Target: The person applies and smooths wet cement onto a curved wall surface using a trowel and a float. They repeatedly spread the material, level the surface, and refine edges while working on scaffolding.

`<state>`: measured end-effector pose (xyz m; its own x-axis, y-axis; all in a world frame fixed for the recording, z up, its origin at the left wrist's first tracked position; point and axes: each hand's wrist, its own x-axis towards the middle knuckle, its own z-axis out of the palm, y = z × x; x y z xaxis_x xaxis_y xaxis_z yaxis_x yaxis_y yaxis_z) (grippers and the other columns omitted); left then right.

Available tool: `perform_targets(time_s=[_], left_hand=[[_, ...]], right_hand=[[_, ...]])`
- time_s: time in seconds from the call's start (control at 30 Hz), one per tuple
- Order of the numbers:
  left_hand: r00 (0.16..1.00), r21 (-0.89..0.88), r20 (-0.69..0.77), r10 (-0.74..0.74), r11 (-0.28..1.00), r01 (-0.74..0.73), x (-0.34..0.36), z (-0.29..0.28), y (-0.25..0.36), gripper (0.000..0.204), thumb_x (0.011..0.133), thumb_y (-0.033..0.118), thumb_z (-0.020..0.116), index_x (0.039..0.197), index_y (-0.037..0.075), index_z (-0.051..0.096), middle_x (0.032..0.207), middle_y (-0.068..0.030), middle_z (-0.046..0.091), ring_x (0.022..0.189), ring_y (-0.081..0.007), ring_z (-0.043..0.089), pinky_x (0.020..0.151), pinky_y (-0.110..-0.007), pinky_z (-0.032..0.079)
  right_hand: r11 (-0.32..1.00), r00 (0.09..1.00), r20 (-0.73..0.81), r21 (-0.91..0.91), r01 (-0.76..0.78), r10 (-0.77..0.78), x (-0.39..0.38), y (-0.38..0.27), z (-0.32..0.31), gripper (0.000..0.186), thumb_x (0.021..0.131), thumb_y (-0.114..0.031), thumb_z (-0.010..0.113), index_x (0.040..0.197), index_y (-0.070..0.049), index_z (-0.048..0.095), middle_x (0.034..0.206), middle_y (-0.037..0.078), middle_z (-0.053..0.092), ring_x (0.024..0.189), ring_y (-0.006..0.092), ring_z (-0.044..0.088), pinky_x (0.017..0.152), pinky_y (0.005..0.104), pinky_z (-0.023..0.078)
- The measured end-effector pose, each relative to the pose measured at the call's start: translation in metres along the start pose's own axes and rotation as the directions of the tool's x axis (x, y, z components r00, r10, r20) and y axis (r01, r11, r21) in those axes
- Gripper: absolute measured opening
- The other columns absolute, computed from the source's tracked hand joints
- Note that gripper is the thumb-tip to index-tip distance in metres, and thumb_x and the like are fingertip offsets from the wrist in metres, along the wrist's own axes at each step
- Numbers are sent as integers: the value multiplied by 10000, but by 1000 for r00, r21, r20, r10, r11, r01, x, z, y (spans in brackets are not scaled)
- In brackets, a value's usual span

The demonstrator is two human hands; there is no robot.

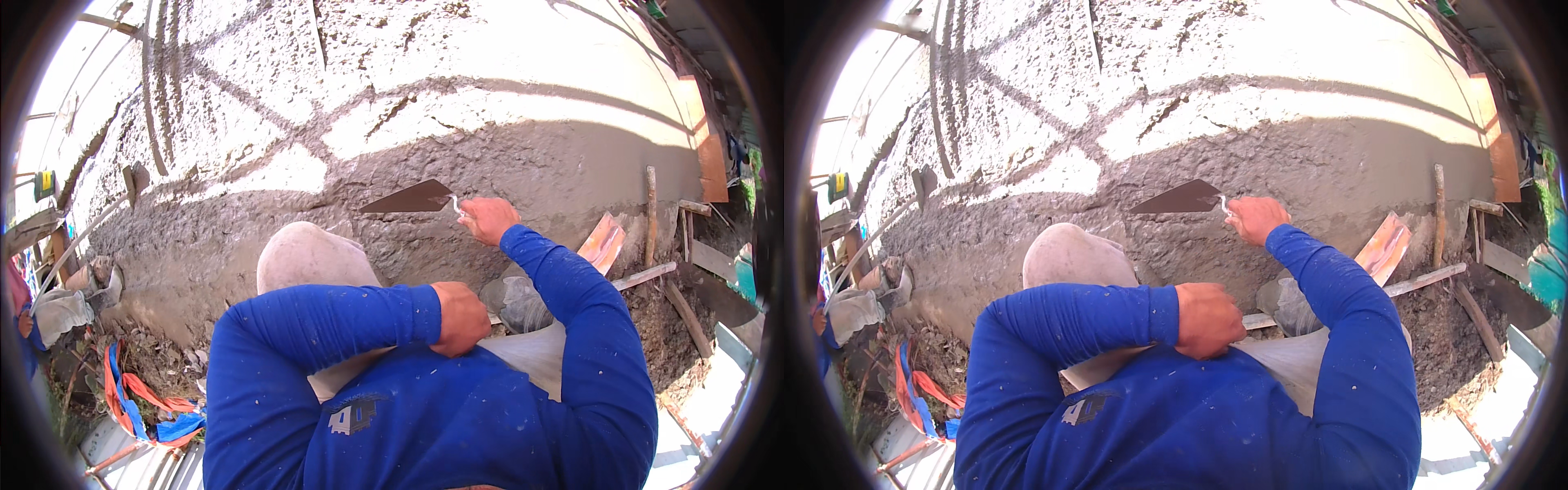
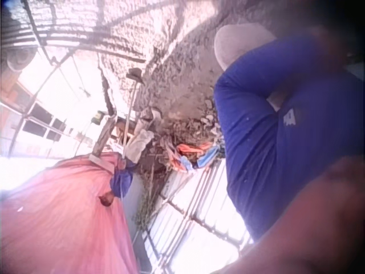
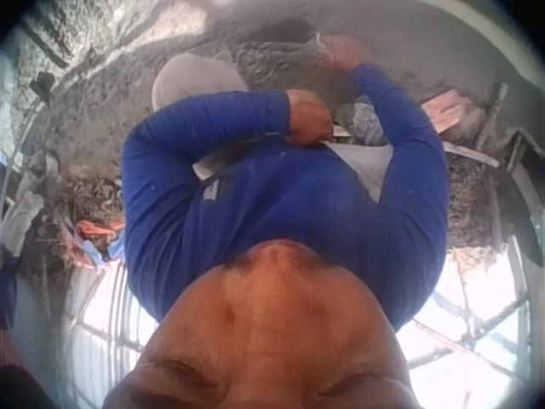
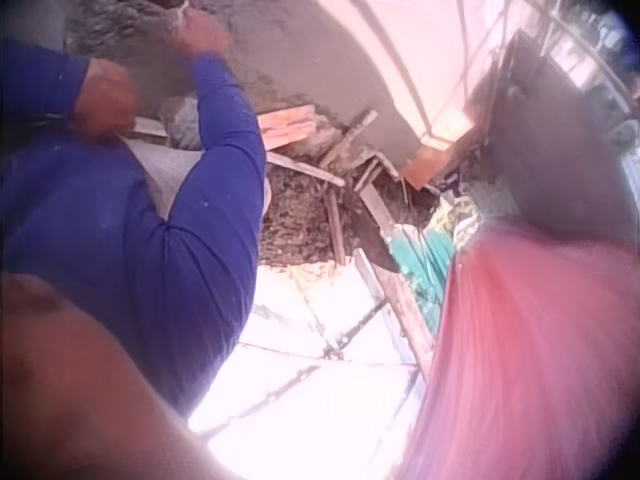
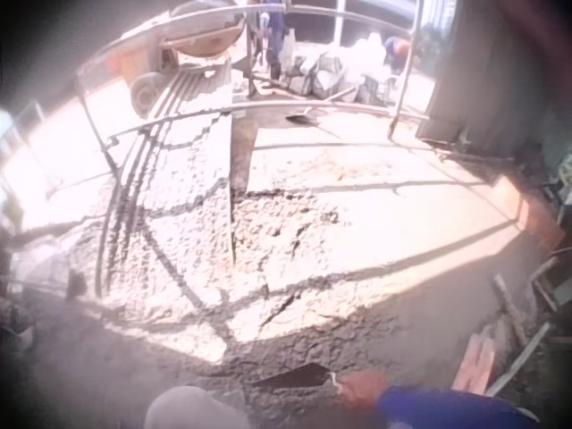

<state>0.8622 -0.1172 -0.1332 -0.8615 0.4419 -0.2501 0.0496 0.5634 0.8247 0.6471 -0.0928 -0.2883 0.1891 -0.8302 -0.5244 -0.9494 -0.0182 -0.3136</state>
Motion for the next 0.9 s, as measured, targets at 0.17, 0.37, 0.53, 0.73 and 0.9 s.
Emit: perform_targets(time_s=[0.17,0.37,0.53,0.73,0.9], left_hand=[[1000,-18,30,-4,1000,5,0,-8,-2,288,875,294,697,992,34,740,962,-180,752,996,-391,719,906,-510,554],[999,-79,49,-1,997,5,1,-11,-5,297,884,286,691,1033,31,725,1005,-182,741,1042,-388,703,930,-509,545],[999,-75,35,41,996,-38,7,-16,-10,305,879,281,687,1040,25,722,1017,-191,737,1048,-396,699,929,-512,547],[992,-152,25,122,982,-117,18,-18,-19,311,859,280,682,1004,11,739,987,-215,751,1006,-420,715,895,-518,560],[982,-208,117,149,970,-122,28,-22,-23,262,845,251,713,952,14,687,992,-200,712,1031,-416,671,913,-530,533]], right_hand=[[984,970,166,-64,-167,175,-14,17,35,323,1005,-406,618,1137,-118,679,1028,158,742,982,388,715,827,531,550],[990,993,69,94,-103,97,-18,-5,37,342,1016,-426,599,1184,-137,668,1045,161,742,1007,385,713,847,530,550],[974,977,140,143,-177,157,-14,-12,49,349,1000,-447,614,1169,-149,685,1027,157,742,1001,395,704,842,539,543],[904,928,22,218,-368,373,-46,80,65,350,985,-460,633,1102,-135,686,1013,167,734,992,432,686,834,543,535],[674,709,-126,461,-578,694,-91,139,74,359,946,-351,712,1129,-59,614,1093,216,720,1036,443,681,868,532,538]])
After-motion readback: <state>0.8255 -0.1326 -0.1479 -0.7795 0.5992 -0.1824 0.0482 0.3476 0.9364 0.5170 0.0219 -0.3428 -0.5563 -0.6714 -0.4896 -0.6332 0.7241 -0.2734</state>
